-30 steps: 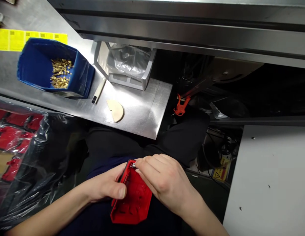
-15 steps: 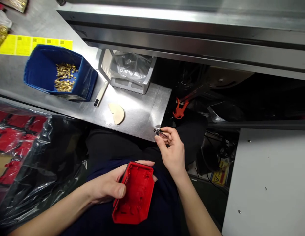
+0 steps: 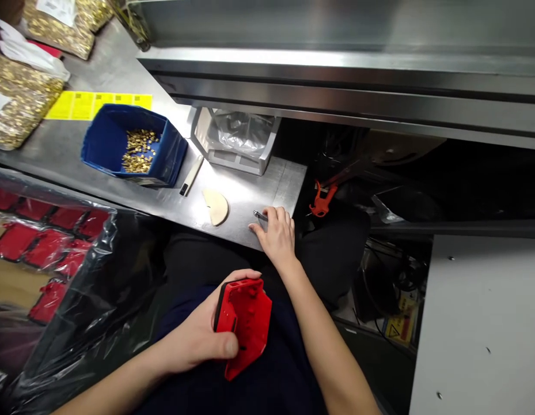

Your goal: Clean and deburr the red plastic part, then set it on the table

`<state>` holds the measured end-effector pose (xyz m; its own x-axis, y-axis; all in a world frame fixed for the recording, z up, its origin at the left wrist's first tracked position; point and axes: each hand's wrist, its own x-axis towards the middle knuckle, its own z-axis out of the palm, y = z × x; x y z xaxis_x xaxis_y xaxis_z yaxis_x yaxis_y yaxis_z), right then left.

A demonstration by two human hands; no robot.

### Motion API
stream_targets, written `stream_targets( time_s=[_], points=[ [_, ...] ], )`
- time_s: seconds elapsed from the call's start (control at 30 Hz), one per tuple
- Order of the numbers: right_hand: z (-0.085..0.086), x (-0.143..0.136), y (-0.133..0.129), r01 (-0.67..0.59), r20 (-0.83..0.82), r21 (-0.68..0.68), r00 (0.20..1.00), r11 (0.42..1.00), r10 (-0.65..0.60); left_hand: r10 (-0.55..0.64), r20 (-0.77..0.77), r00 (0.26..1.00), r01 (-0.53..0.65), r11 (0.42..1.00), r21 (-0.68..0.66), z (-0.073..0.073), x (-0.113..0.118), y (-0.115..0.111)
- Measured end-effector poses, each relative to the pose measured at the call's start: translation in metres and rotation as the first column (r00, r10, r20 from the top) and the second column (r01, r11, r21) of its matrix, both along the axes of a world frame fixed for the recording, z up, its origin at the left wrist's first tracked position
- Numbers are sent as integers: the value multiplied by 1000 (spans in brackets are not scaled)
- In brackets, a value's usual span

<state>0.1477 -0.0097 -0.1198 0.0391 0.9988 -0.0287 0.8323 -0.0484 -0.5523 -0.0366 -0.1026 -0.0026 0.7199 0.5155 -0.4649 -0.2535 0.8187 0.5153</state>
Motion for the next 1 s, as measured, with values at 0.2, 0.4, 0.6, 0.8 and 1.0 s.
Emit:
stream_targets(
  time_s=[0.2, 0.4, 0.6, 0.8, 1.0],
  points=[
    [61, 22, -51, 193, -449, 27, 879, 981, -161, 83, -248, 965, -62, 994, 90, -1, 0, 4],
    [115, 23, -121, -443, -564, -83, 759, 893, 325, 118, -397, 910, -182, 975, -129, -8, 7, 16],
    [112, 10, -132, -360, -551, -54, 789, 931, 273, 107, -500, 860, -190, 975, -117, -21, 11, 26],
    [116, 9, -133, -174, -731, -219, 681, 960, -43, 108, -500, 859, -23, 985, 172, -29, 1, 37],
    [116, 5, -131, -138, -732, -297, 668, 945, -133, 110, -501, 858, 25, 967, 254, -25, 0, 36]
  ],
)
